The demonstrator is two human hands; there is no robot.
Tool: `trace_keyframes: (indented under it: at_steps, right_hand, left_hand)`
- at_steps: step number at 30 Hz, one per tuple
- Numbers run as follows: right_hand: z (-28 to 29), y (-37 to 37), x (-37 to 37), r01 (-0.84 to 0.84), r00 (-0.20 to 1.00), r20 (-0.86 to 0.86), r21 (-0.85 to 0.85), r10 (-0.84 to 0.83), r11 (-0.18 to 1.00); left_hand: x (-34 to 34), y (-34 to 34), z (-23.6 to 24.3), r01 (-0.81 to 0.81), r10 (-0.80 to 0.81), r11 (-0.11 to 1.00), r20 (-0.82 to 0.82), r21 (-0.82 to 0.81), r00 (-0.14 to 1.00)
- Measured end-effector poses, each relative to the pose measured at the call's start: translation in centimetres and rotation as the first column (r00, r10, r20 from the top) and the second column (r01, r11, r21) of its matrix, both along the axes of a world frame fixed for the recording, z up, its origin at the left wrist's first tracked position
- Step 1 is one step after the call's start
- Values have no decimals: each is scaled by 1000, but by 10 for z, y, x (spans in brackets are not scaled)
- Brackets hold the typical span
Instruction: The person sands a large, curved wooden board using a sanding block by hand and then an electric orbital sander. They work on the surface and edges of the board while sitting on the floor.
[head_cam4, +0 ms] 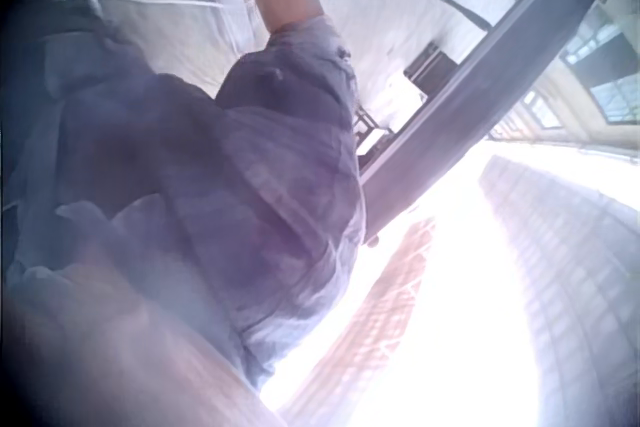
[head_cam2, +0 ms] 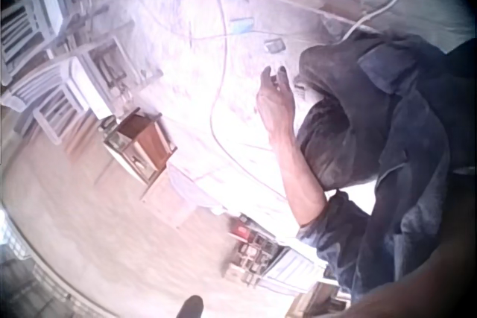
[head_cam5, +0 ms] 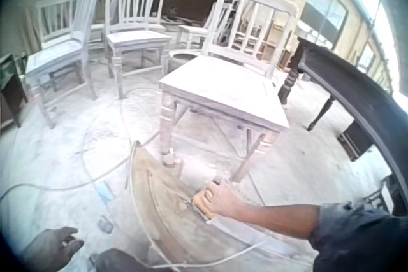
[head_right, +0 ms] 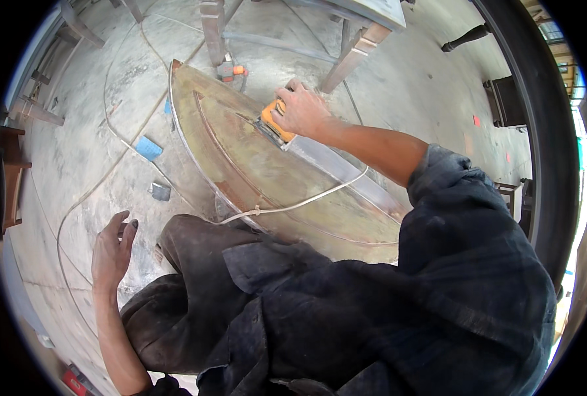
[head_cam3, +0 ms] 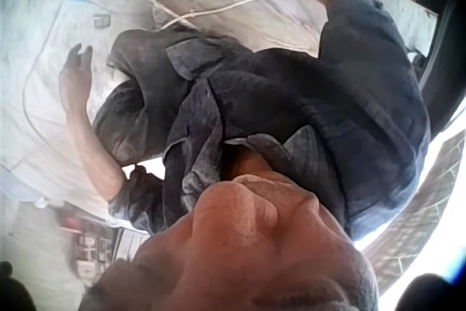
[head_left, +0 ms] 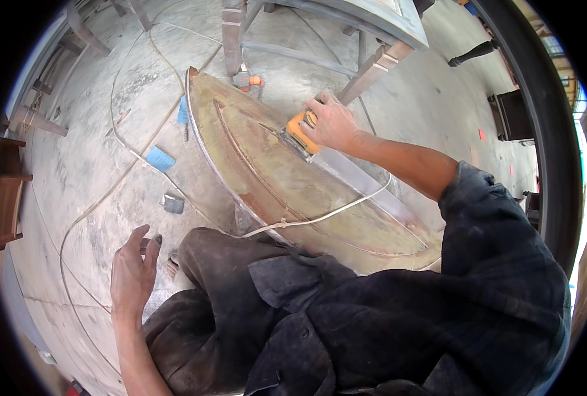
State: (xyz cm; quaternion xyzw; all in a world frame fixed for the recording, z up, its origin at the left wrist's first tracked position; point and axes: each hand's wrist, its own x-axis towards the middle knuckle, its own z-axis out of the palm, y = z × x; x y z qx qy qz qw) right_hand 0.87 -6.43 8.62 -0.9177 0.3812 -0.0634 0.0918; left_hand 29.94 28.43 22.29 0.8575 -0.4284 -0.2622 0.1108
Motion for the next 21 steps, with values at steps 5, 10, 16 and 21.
trace_keyframes:
  at_steps: [5, 10, 16, 21]
  right_hand:
    - [-5, -10, 25, -32, 999, 12, -42, 33, 999]
    - [3, 13, -20, -34, 995, -91, 8, 35, 999]
    - [20, 66, -107, -3, 998, -55, 43, 5, 999]
    - [33, 106, -162, 86, 979, -200, 178, -50, 980]
  left_hand:
    - [3, 3, -5, 14, -14, 1000, 19, -3, 1000]
    - [4, -1, -11, 40, -40, 999, 37, 6, 998]
    - [1, -5, -9, 41, -41, 999, 18, 33, 999]
    - [2, -1, -9, 55, -55, 998, -1, 16, 998]
